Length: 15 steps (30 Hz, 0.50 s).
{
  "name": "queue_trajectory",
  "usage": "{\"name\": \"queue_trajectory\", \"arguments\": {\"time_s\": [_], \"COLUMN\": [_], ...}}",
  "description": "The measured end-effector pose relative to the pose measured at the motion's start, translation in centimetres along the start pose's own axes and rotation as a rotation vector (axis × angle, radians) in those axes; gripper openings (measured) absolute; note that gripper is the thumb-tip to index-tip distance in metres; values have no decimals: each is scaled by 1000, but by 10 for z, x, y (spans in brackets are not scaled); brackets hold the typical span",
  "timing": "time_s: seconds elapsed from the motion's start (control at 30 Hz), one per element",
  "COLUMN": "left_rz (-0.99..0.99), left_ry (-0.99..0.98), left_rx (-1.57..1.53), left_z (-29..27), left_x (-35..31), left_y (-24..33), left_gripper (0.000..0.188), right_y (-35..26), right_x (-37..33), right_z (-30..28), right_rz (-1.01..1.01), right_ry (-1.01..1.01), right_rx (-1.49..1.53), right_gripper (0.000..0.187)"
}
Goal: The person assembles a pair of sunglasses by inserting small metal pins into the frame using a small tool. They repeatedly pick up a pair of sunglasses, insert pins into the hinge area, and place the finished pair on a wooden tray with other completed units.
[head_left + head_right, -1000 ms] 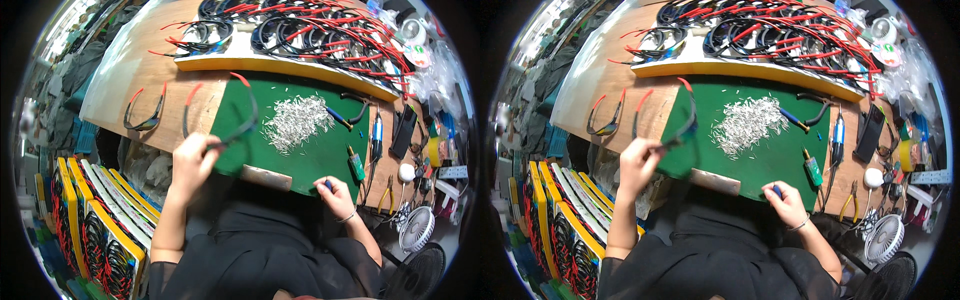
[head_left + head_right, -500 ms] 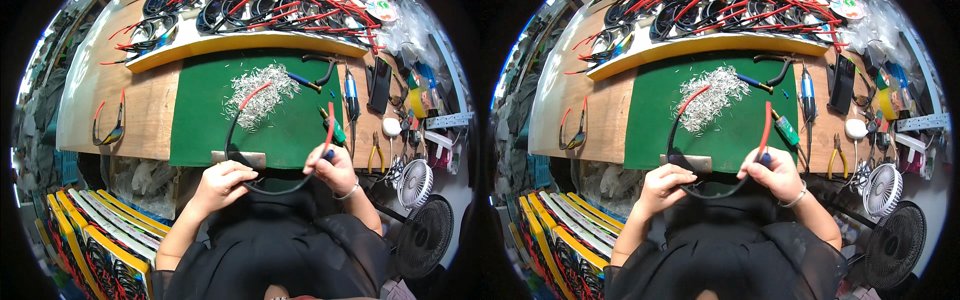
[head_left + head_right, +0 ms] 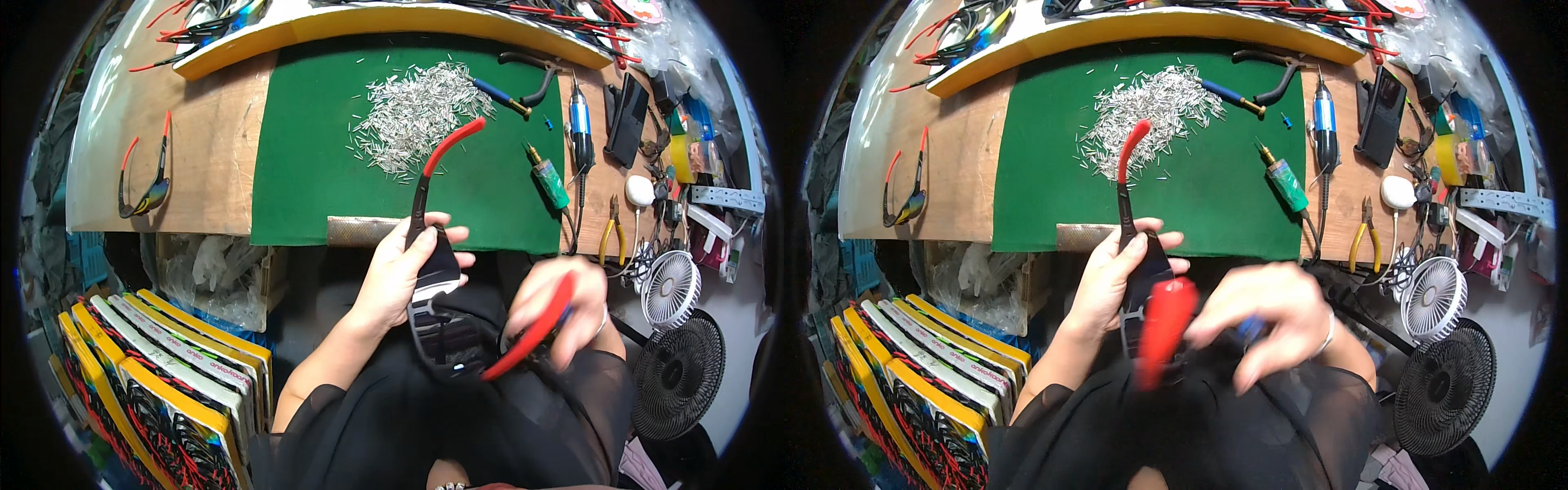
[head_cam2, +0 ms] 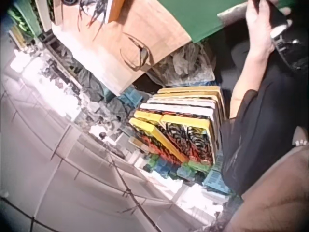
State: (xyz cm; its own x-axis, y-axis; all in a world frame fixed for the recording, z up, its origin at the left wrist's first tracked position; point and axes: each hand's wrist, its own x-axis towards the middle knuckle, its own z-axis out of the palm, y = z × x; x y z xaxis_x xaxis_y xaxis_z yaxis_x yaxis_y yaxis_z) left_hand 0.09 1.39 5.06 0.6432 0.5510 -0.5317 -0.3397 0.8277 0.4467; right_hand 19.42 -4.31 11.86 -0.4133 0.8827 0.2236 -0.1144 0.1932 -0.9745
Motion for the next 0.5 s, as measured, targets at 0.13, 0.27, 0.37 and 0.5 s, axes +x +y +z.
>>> {"name": "queue_trajectory", "arguments": {"time_s": [0.13, 0.27, 0.37, 0.5], "left_rz": [-272, -369, -358, -360], "left_ry": [-188, -218, -222, -228], "left_rx": [-4, 39, 41, 99], "left_z": [2, 1, -1, 1], "left_x": [0, 3, 6, 9], "left_y": [-2, -6, -11, -11], "left_gripper": [29, 33, 33, 34], "right_y": [26, 51, 49, 49], "right_x": [4, 23, 25, 29], "right_z": [-2, 9, 9, 2], "right_rz": [415, 383, 278, 460], "right_ry": [582, 511, 460, 491], "right_rx": [-315, -246, -391, -316], "right_gripper": [26, 17, 9, 12]}}
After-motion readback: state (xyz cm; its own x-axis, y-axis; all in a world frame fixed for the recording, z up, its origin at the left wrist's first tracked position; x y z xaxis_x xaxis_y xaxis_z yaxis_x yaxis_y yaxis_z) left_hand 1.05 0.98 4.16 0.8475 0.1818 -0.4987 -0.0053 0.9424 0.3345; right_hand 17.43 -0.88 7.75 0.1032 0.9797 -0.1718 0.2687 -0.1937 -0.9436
